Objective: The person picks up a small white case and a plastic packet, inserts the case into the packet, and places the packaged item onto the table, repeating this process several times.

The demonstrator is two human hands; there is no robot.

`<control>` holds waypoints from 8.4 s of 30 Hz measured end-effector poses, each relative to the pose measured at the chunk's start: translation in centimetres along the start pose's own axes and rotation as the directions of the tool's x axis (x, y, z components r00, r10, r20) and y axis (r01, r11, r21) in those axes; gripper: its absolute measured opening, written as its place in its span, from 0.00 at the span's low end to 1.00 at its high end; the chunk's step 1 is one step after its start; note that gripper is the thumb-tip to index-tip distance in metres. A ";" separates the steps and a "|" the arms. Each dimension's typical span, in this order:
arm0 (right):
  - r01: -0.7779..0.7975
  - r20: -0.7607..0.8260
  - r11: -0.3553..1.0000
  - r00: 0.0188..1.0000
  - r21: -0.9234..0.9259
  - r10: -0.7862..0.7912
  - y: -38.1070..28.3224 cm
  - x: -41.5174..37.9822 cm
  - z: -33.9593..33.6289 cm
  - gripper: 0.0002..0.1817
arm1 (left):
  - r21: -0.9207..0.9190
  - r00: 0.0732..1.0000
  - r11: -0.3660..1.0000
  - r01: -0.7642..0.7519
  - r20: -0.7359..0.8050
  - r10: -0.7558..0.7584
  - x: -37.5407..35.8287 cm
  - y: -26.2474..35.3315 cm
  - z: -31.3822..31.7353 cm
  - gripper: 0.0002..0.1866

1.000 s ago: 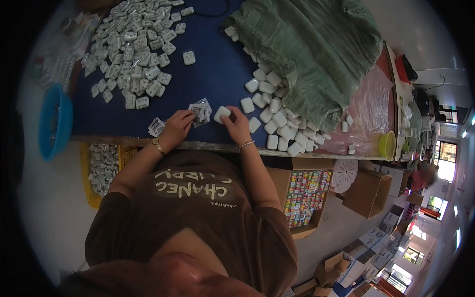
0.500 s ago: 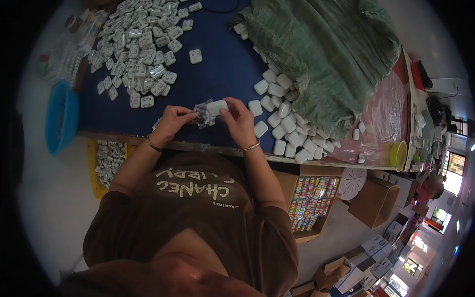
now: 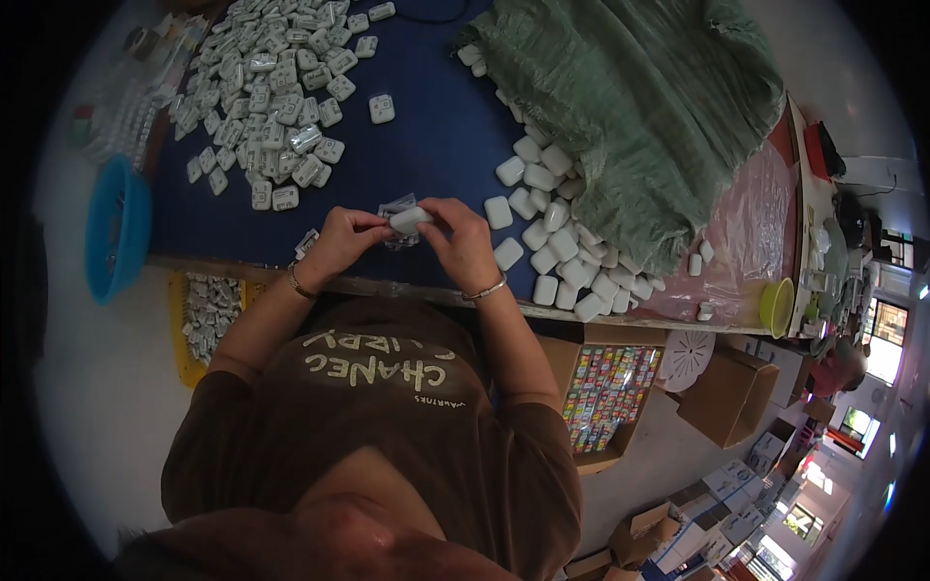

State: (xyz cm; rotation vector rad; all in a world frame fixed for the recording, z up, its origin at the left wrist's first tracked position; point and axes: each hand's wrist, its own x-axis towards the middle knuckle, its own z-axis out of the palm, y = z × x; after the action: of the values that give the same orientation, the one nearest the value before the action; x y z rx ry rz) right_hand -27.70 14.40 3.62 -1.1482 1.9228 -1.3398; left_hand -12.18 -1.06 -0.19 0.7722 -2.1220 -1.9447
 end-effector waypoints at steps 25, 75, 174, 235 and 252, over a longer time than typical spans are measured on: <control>0.022 -0.007 0.994 1.000 0.104 -0.021 0.7 0.1 1.5 0.11 | -0.338 0.991 0.933 0.126 0.092 -0.101 0.0 0.8 1.5 0.17; -0.185 -0.221 0.965 0.965 -0.187 0.142 5.6 -1.6 -0.5 0.19 | 0.758 0.759 0.432 -0.490 0.127 0.638 -0.1 -4.2 1.5 0.09; 0.090 -0.154 0.995 0.983 -0.038 -0.095 -0.5 0.1 -0.2 0.18 | 0.019 0.998 0.997 0.069 0.015 -0.069 1.7 -0.6 -1.0 0.10; -0.007 -0.062 0.995 0.998 0.095 0.013 1.3 -0.2 1.6 0.10 | -0.167 0.988 0.977 0.130 0.102 -0.114 1.6 1.6 0.4 0.11; -0.332 -0.442 0.411 0.873 -0.849 -0.207 8.0 -1.0 -7.5 0.16 | 0.741 0.747 0.378 -0.555 0.244 0.619 1.1 -4.0 1.1 0.10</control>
State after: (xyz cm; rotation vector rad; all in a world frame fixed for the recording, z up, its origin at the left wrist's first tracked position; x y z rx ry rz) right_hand -35.90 20.12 -1.05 -1.1787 3.2695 -0.3837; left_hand -12.55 -0.67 -4.44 0.0609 -2.6590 -0.5421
